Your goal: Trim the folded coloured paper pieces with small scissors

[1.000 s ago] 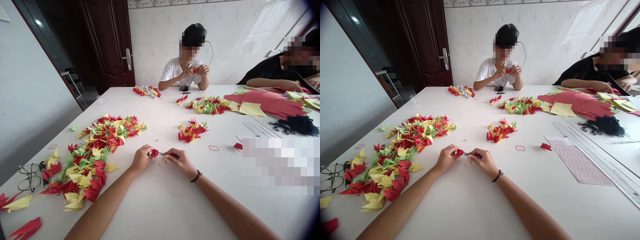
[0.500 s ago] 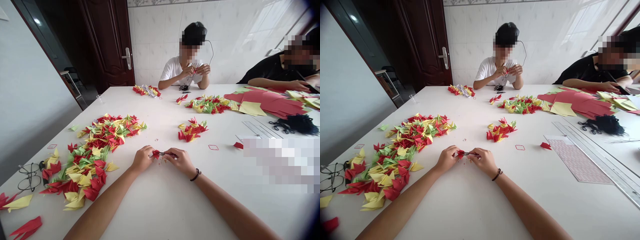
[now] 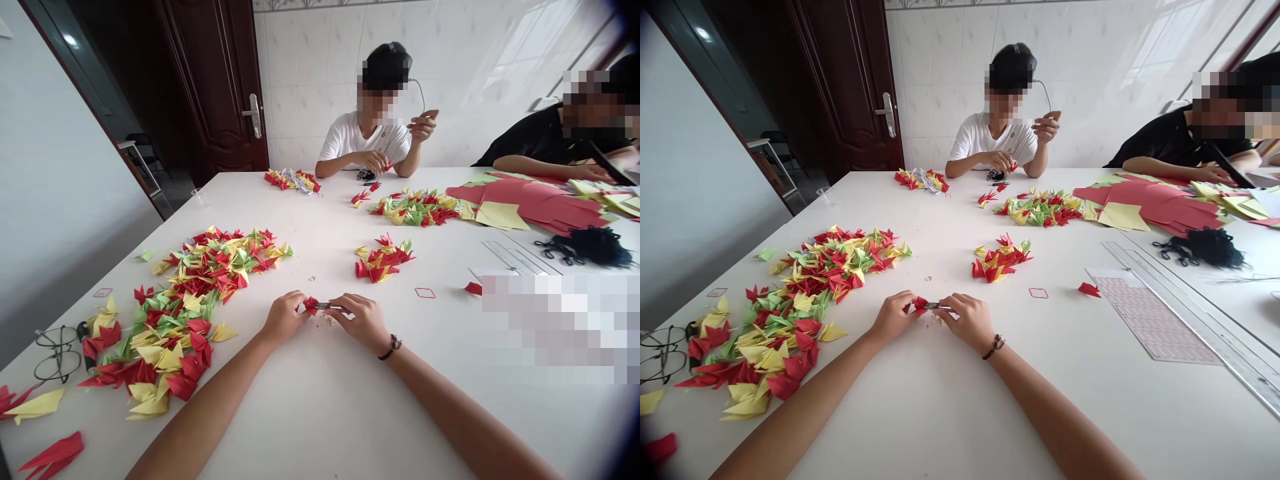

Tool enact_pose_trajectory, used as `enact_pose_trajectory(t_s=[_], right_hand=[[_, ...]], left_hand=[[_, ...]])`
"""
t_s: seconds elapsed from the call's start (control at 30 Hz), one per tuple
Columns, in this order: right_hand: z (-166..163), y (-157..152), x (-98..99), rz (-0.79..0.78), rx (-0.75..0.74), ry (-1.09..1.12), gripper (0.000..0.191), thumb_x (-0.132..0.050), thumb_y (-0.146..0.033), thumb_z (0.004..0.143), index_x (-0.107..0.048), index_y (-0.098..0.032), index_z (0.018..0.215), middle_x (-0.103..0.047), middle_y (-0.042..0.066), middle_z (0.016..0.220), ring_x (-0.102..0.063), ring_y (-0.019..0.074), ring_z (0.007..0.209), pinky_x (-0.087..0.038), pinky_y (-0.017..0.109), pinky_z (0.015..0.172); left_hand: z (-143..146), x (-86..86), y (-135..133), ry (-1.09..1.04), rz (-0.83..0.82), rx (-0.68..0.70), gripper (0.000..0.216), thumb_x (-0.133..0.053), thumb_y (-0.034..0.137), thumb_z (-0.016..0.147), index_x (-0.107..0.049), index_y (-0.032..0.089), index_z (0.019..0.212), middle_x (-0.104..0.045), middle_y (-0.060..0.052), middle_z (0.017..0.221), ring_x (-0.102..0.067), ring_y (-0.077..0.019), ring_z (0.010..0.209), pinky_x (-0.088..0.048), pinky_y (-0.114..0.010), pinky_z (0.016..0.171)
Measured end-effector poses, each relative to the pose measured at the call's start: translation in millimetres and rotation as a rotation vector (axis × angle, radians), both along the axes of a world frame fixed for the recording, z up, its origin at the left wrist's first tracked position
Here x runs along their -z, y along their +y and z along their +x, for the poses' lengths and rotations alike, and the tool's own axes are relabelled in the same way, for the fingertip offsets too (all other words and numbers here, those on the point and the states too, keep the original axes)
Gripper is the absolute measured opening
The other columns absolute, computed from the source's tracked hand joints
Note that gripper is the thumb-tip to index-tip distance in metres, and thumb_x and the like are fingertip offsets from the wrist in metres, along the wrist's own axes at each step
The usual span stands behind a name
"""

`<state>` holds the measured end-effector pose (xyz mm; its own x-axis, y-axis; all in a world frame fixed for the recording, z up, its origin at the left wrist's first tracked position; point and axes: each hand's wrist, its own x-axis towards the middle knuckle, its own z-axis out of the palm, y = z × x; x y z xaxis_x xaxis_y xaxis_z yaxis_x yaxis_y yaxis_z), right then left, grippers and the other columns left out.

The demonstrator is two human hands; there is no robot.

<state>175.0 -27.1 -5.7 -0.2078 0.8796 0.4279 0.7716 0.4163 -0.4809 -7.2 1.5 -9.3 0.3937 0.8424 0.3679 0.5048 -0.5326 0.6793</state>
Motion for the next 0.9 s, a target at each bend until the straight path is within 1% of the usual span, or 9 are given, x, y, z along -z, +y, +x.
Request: enact_pose_trajectory(t_s=[0.2,0.37,0.47,0.6,0.9], right_hand=[[-0.9,-1.1,1.6,0.064,-0.008,-0.052,0.025,-0.050,-0.040,0.080,-0.066,-0.020,0.076,-0.065,0.004,0.067,-0.056,0.0140,0.059,-0.034,0.024,0.054],[-3.4,-1.4,2.0,0.209,-0.035,-0.047,0.022,-0.052,-0.035,0.080,-0.065,-0.019,0.071,-0.065,0.001,0.063,-0.055,0.0108,0.054,-0.034,0.021,0.050],[-2.7,-0.4,2.0,0.255,-0.020,-0.031,0.020,-0.055,-0.033,0.078,-0.064,-0.018,0.069,-0.065,0.000,0.062,-0.055,0.0098,0.053,-0.034,0.020,0.050],[-0.8,0.7,3.0,0.270,-0.009,-0.042,0.019,-0.056,-0.034,0.077,-0.063,-0.018,0.069,-0.065,0.000,0.062,-0.055,0.0094,0.052,-0.034,0.020,0.050],[-2.6,0.0,3.5,0.256,0.013,-0.066,0.021,-0.055,-0.034,0.078,-0.063,-0.018,0.067,-0.064,0.000,0.060,-0.055,0.0091,0.052,-0.032,0.019,0.048]], left_hand=[[-0.3,0.8,0.0,0.047,0.026,-0.008,0.007,-0.053,0.021,0.072,-0.060,0.019,0.070,-0.060,-0.001,0.069,-0.050,-0.0111,0.058,-0.036,-0.021,0.053],[1.0,0.9,-1.1,0.060,0.018,0.001,0.008,-0.053,0.021,0.072,-0.060,0.019,0.072,-0.060,0.000,0.071,-0.049,-0.0095,0.058,-0.036,-0.019,0.052],[1.3,0.1,-0.9,0.048,0.015,-0.023,0.007,-0.054,0.020,0.071,-0.060,0.018,0.071,-0.060,0.001,0.070,-0.046,-0.0084,0.055,-0.035,-0.019,0.051],[1.0,0.0,-0.1,0.049,0.020,-0.042,0.005,-0.054,0.019,0.070,-0.059,0.018,0.069,-0.058,0.002,0.067,-0.044,-0.0074,0.052,-0.034,-0.018,0.050],[1.3,1.2,-0.2,0.070,0.046,-0.040,0.006,-0.053,0.017,0.070,-0.057,0.018,0.066,-0.058,0.002,0.067,-0.047,-0.0078,0.056,-0.035,-0.018,0.052]])
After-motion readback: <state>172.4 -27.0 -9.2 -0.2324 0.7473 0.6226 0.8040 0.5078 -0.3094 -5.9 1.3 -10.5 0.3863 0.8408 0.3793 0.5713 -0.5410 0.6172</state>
